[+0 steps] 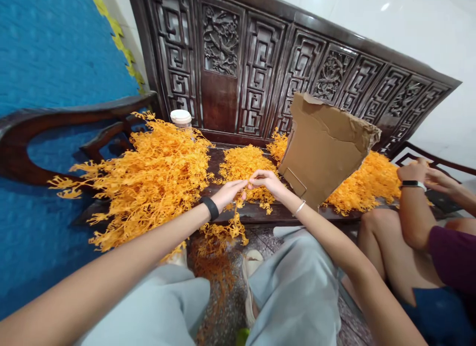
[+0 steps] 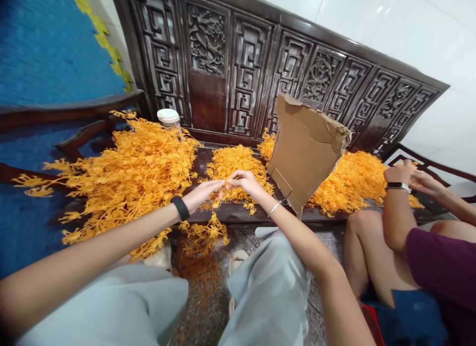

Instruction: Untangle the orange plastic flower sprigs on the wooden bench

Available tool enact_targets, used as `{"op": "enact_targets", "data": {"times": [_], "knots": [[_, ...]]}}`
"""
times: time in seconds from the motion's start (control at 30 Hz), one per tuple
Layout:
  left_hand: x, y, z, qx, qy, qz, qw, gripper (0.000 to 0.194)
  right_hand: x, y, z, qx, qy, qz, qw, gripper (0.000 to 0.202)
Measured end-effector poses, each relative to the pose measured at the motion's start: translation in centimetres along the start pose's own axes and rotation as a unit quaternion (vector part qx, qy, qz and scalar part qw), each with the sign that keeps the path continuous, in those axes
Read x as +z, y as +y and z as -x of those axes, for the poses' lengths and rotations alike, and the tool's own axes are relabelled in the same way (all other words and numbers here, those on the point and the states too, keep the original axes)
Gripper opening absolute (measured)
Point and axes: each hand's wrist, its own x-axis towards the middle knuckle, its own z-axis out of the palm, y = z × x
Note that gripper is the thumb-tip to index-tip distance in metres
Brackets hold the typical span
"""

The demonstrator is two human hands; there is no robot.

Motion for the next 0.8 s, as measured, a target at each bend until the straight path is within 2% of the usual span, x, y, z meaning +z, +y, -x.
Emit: {"op": "enact_targets", "data": {"times": [0.13, 0.2, 0.3, 0.4, 0.47, 0.6, 0.8], "knots": [[0.5, 0.3, -0.3, 0.007, 0.020, 0.062, 0.998, 0.028, 1.1, -0.4, -0.1, -0.014, 0.131, -0.025, 0.991, 0.010], [0.9, 0.5, -0.6, 0.006, 0.029, 0.100, 0.995, 0.023, 1.5, -0.5, -0.5, -0.003, 0.169, -0.053, 0.984, 0.008], [1.7, 0.5, -1.2, 0.002, 0.050, 0.155, 0.987, 0.020, 2.0, -0.8, -1.2, 0.059, 0.212, -0.111, 0.969, 0.006], [2.4, 0.3, -1.9, -0.006, 0.093, 0.192, 0.977, 0.020, 2.3, -1.3, -2.2, 0.128, 0.252, -0.149, 0.948, 0.010], [2.7, 0.3, -2.4, -0.006, 0.120, 0.208, 0.971, 0.020, 2.5, -1.7, -2.8, 0.142, 0.270, -0.157, 0.939, 0.013], [2.7, 0.8, -3.2, 0.013, 0.157, 0.220, 0.963, 0.025, 2.9, -2.3, -4.2, 0.128, 0.291, -0.166, 0.934, 0.016], [1.7, 1.1, -3.9, 0.048, 0.206, 0.229, 0.950, 0.027, 4.4, -2.7, -6.0, 0.121, 0.274, -0.172, 0.938, 0.019]]}}
